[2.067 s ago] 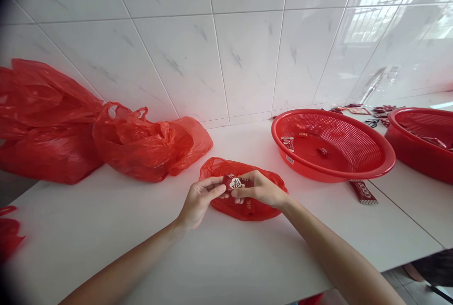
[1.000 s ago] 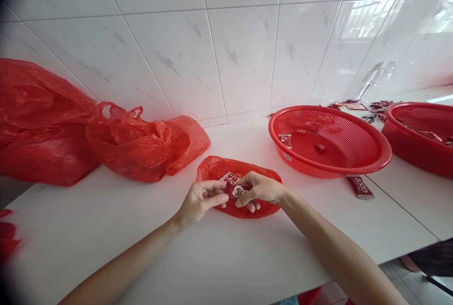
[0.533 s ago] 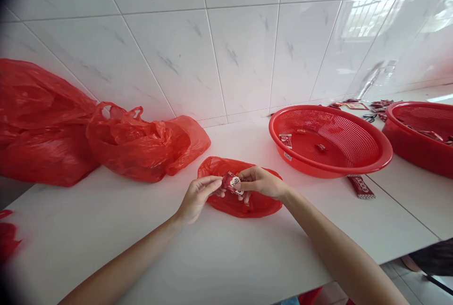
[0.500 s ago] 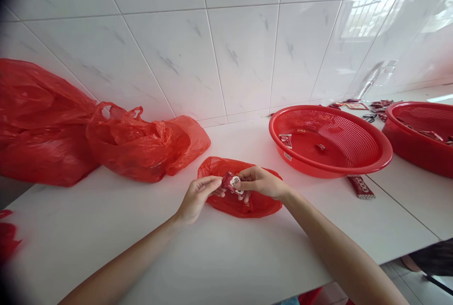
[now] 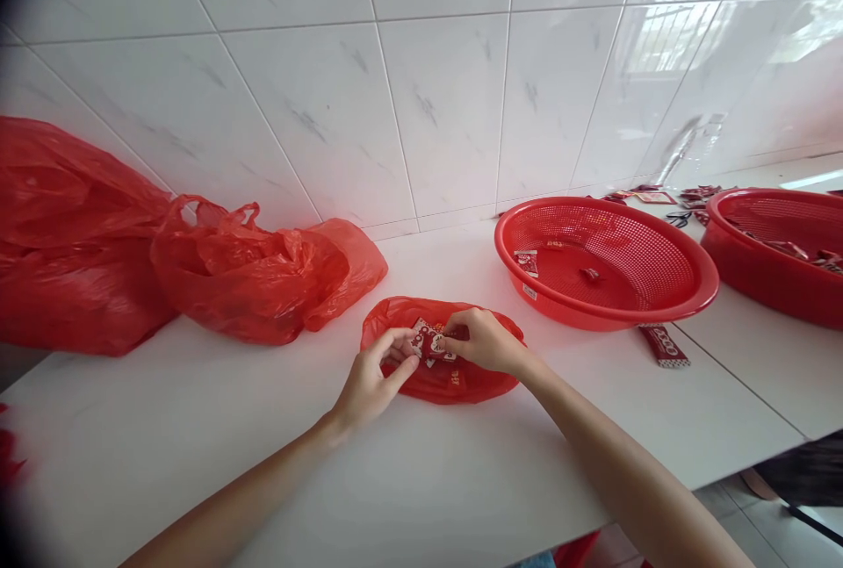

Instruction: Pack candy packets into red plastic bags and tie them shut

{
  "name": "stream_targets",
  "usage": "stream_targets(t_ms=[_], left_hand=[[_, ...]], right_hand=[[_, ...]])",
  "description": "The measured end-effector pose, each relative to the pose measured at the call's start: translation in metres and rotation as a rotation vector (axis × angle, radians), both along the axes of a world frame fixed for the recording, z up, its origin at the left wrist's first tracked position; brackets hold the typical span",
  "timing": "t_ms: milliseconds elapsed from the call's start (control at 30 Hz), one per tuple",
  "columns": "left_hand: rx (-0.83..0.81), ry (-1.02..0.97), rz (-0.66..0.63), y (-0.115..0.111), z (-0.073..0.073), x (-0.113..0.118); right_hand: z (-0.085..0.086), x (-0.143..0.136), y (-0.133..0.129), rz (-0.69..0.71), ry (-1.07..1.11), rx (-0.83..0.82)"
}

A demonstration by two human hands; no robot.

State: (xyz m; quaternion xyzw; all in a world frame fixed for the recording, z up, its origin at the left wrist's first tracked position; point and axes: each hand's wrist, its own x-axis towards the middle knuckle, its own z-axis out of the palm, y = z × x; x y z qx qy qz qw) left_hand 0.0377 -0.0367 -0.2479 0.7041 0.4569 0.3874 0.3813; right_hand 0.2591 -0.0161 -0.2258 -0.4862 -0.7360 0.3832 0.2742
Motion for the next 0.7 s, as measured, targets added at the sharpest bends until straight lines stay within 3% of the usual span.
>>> stream_targets(t_ms=[200, 333, 467, 700], left_hand=[[0.335, 0.300, -0.204, -0.010, -0.014, 0.001], [0.463, 0.419, -0.250, -0.017, -0.017, 0.003], [0.530, 0.441, -0.265, -0.021, -0.018, 0.004], [0.547, 0.408, -0.230, -0.024, -0.020, 0.005]], right_hand=[[0.006, 0.005, 0.000, -0.079, -0.195, 0.095], [0.007, 0.009, -0.001, 0.111, -0.333, 0.094], [0.002, 0.009, -0.002, 0.235, -0.440, 0.083], [-0.001, 0.008, 0.002, 0.120, -0.438, 0.215]])
